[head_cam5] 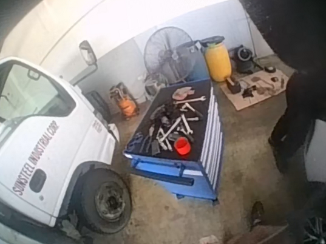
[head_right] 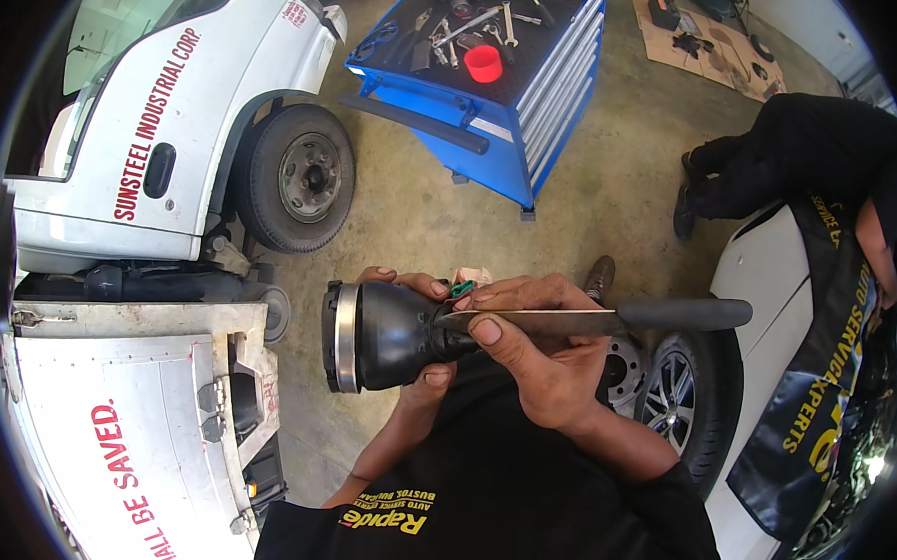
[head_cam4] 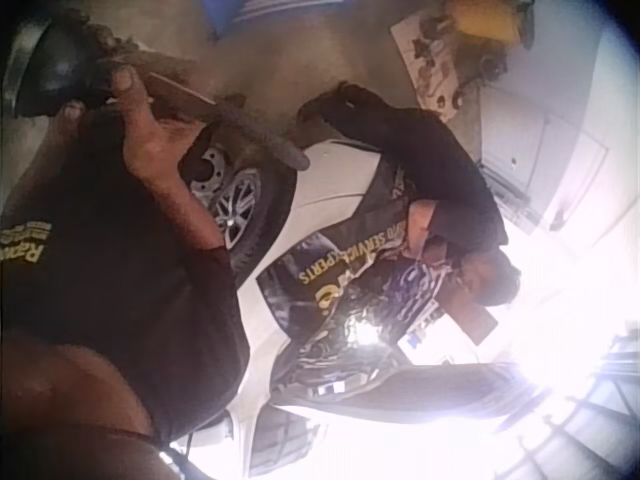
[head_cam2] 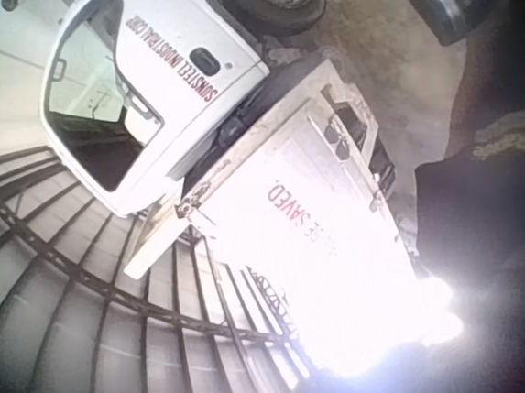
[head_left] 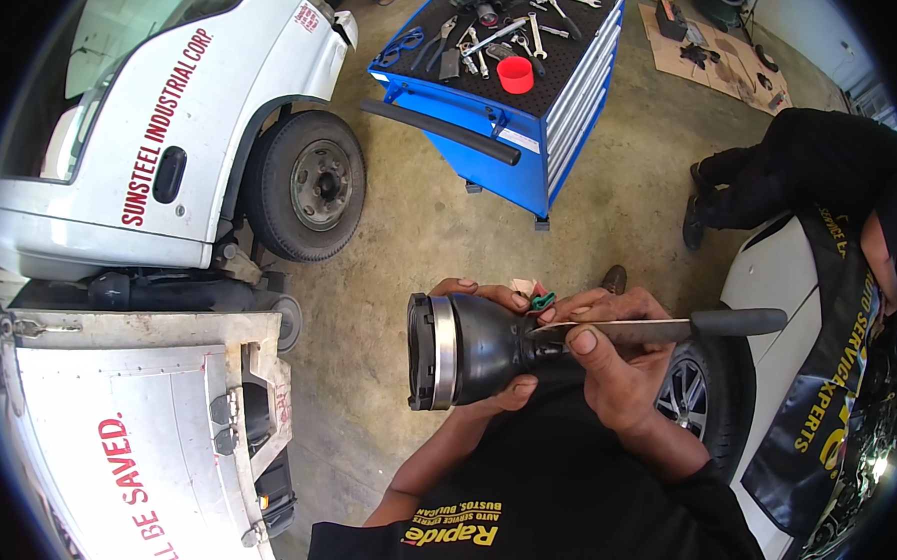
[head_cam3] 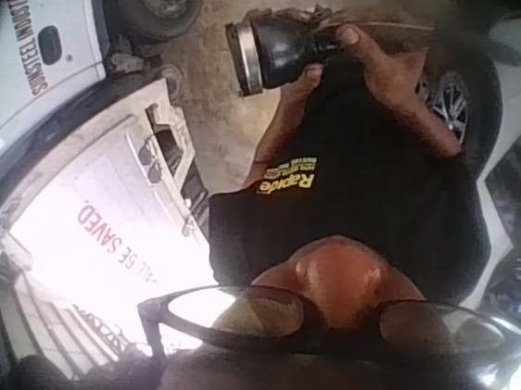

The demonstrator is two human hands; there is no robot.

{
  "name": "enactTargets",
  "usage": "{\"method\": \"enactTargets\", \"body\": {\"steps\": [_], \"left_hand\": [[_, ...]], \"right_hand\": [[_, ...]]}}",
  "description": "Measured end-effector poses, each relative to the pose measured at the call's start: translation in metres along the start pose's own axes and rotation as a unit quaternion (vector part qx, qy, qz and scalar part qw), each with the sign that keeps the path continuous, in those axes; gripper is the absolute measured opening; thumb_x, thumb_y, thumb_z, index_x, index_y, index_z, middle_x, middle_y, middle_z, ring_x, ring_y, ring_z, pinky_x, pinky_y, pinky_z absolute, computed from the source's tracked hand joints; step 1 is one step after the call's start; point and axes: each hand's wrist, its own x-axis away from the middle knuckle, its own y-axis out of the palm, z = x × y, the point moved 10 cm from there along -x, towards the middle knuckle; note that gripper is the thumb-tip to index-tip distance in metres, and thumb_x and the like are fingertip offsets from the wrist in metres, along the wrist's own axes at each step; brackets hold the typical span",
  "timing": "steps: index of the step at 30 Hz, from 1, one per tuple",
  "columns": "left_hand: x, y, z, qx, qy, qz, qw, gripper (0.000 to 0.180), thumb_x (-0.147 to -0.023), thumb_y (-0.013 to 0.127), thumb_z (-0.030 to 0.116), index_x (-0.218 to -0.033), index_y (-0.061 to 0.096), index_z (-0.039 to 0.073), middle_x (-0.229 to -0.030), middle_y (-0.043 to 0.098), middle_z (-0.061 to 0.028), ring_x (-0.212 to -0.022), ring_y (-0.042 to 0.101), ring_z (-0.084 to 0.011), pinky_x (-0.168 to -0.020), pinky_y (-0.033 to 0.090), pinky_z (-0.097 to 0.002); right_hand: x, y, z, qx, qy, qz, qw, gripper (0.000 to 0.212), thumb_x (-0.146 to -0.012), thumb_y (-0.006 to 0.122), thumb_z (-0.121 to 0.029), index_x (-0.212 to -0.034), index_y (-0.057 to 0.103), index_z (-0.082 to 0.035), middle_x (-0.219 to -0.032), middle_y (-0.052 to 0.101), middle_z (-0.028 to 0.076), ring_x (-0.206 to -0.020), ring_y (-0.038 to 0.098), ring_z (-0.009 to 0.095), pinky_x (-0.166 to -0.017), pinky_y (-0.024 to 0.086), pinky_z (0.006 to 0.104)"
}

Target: The person cleans a black plastic car part using a scraper, spray cleaner, and rags. The person scrapes residue, sprays the interior, and wipes the part repeatedly with different cloths.

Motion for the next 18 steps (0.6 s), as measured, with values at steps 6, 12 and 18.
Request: {"method": "enactTargets", "body": {"steps": [6,12,18], "left_hand": [[0.002,0.004,-0.002,0.017,-0.008,0.001,1.000,0.105,-0.077,0.101,0.033,-0.148,0.026,0.012,-0.128,0.060,-0.0125,-0.126,0.063,-0.0268,-0.119,0.047,-0.0533],[0.003,0.007,-0.003,0.014,-0.020,0.000,1.000,0.106,-0.078,0.100,0.032,-0.149,0.024,0.010,-0.127,0.060,-0.0131,-0.127,0.062,-0.0282,-0.120,0.046,-0.0533],[0.002,0.009,-0.002,0.009,-0.026,0.020,0.999,0.111,-0.075,0.102,0.036,-0.151,0.025,0.009,-0.125,0.060,-0.0138,-0.120,0.065,-0.0252,-0.113,0.053,-0.0448]], "right_hand": [[0.002,-0.004,-0.004,0.023,-0.024,-0.021,0.999,0.014,-0.097,0.080,-0.001,-0.102,0.067,0.003,-0.104,0.078,0.020,-0.102,0.077,0.027,-0.097,0.061,0.0426],[0.002,-0.005,-0.013,0.026,-0.031,-0.015,0.999,0.014,-0.095,0.081,-0.001,-0.101,0.069,0.004,-0.099,0.079,0.019,-0.103,0.077,0.030,-0.096,0.062,0.0453],[0.002,-0.002,-0.020,0.033,-0.068,-0.043,0.996,0.013,-0.092,0.083,0.001,-0.100,0.073,0.005,-0.096,0.080,0.020,-0.103,0.078,0.032,-0.095,0.062,0.0457]]}}
